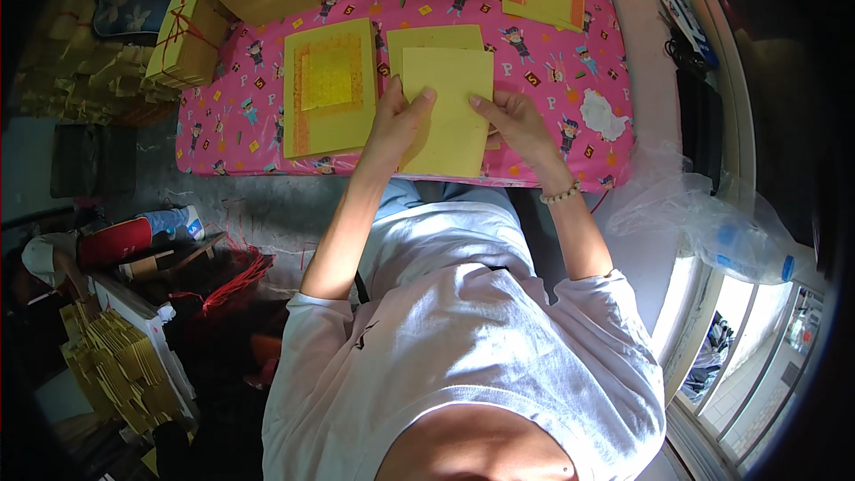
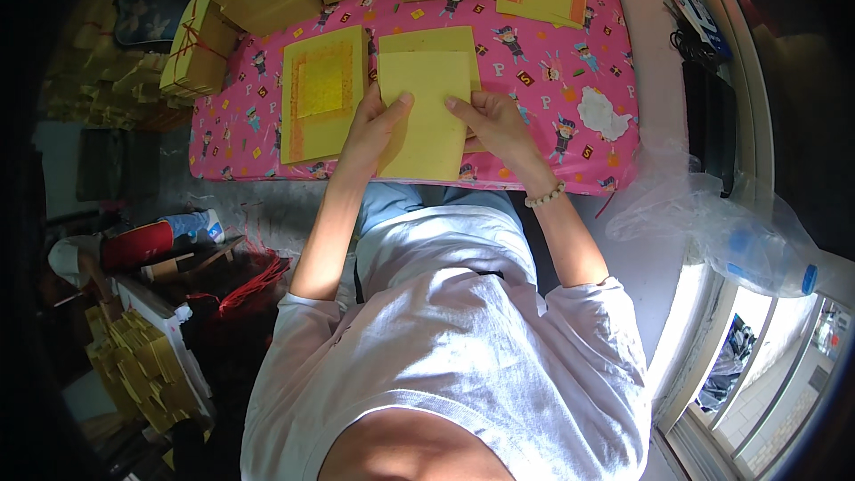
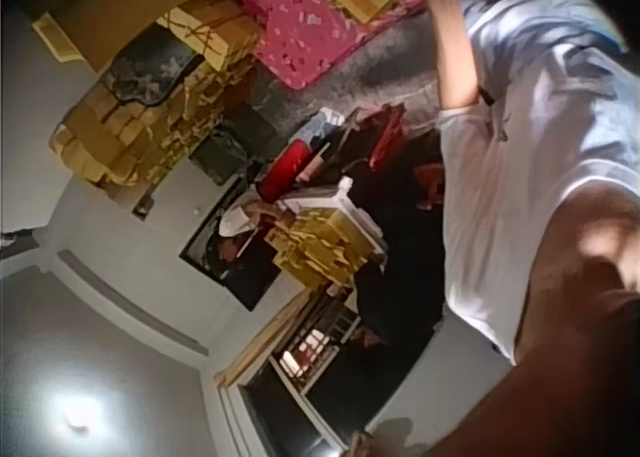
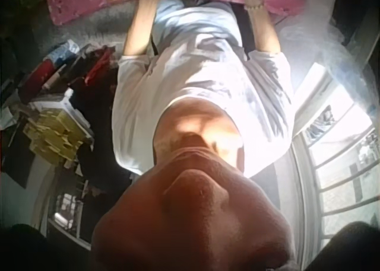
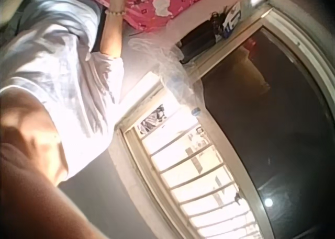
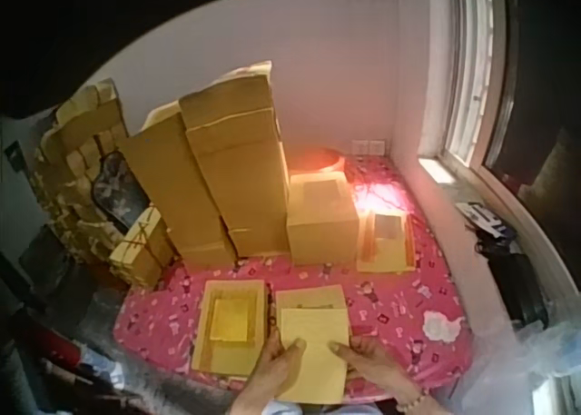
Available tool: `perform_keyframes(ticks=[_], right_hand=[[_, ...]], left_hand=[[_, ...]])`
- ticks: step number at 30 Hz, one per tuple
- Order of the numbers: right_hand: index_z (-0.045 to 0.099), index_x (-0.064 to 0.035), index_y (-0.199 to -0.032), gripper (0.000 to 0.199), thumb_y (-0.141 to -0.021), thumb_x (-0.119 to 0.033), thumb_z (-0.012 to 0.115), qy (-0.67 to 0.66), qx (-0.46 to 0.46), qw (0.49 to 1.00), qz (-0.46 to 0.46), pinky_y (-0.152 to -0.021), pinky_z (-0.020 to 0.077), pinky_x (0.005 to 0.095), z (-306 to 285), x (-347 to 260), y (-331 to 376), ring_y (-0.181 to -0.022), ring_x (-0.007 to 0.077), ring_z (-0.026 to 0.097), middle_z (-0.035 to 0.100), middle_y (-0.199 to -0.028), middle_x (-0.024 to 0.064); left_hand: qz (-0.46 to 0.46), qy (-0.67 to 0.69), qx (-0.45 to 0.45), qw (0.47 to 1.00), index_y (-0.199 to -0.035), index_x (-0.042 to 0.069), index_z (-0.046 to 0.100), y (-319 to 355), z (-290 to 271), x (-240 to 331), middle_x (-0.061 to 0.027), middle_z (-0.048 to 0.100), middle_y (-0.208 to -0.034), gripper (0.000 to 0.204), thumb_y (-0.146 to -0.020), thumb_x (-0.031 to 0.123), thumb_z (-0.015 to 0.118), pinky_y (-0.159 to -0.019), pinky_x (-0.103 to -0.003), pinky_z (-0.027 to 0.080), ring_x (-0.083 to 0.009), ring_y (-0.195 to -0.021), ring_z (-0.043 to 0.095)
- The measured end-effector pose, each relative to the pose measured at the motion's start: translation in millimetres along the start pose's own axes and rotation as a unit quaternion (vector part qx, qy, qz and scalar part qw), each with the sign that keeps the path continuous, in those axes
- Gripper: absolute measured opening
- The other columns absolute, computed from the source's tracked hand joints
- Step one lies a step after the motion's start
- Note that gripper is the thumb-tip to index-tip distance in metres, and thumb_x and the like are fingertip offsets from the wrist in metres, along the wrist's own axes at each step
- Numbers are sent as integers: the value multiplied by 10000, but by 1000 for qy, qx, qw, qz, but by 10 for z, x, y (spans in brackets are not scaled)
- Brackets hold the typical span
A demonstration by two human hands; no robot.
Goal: Bundling and tying stacks of yellow paper with red string.
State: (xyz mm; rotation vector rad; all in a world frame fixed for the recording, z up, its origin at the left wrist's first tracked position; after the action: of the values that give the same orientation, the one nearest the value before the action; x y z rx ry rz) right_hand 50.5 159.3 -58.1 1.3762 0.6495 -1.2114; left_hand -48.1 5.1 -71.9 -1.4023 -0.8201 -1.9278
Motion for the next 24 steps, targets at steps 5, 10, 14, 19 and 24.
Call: perform_keyframes(ticks=[5,10,14,19,24], right_hand=[[633,32,-1009,344,-902,-293,604,39,-27,999,-5,-619,570,270,6,50,56,-703,151,674,680,-828,95],[634,36,-1018,364,-891,-304,618,22,-31,999,-12,-626,569,267,12,100,76,-689,152,673,682,-822,88],[635,35,-1016,342,-879,-278,637,40,-28,999,23,-598,571,262,-39,211,108,-688,143,672,681,-828,83],[637,33,-1000,323,-874,-265,645,62,-10,998,25,-578,571,245,31,222,186,-683,141,672,679,-871,86],[627,15,-1012,294,-893,-255,618,15,-18,999,30,-612,574,243,5,349,246,-761,141,673,676,-908,77]], left_hand=[[-5,20,-2,1000,-1184,37,464,-14,-17,9,-76,593,-1091,285,-924,122,542,-811,-277,453,-136,-974,568],[-5,4,18,1000,-1272,33,439,-16,-10,24,-60,586,-1159,376,-927,134,547,-893,-273,433,-125,-1044,551],[-13,1,19,1000,-1275,38,435,-26,4,30,-62,582,-1161,377,-928,138,545,-877,-268,442,-122,-1032,556],[42,30,54,997,-1236,43,449,-22,-5,120,-57,580,-1146,342,-927,151,550,-839,-256,458,-110,-1012,561],[57,0,63,996,-1232,41,435,25,41,120,-59,577,-1119,332,-929,134,535,-833,-254,451,-107,-1003,556]])
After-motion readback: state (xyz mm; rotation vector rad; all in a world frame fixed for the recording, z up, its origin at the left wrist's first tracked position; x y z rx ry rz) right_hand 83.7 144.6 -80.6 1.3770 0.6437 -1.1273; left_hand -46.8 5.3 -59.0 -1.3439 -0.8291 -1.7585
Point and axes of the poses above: each hand's wrist, its own y-axis away from the middle knuckle, its own z-axis out of the palm, x = y × z, the point moved 2 cm from there along -y, towards the middle knuckle
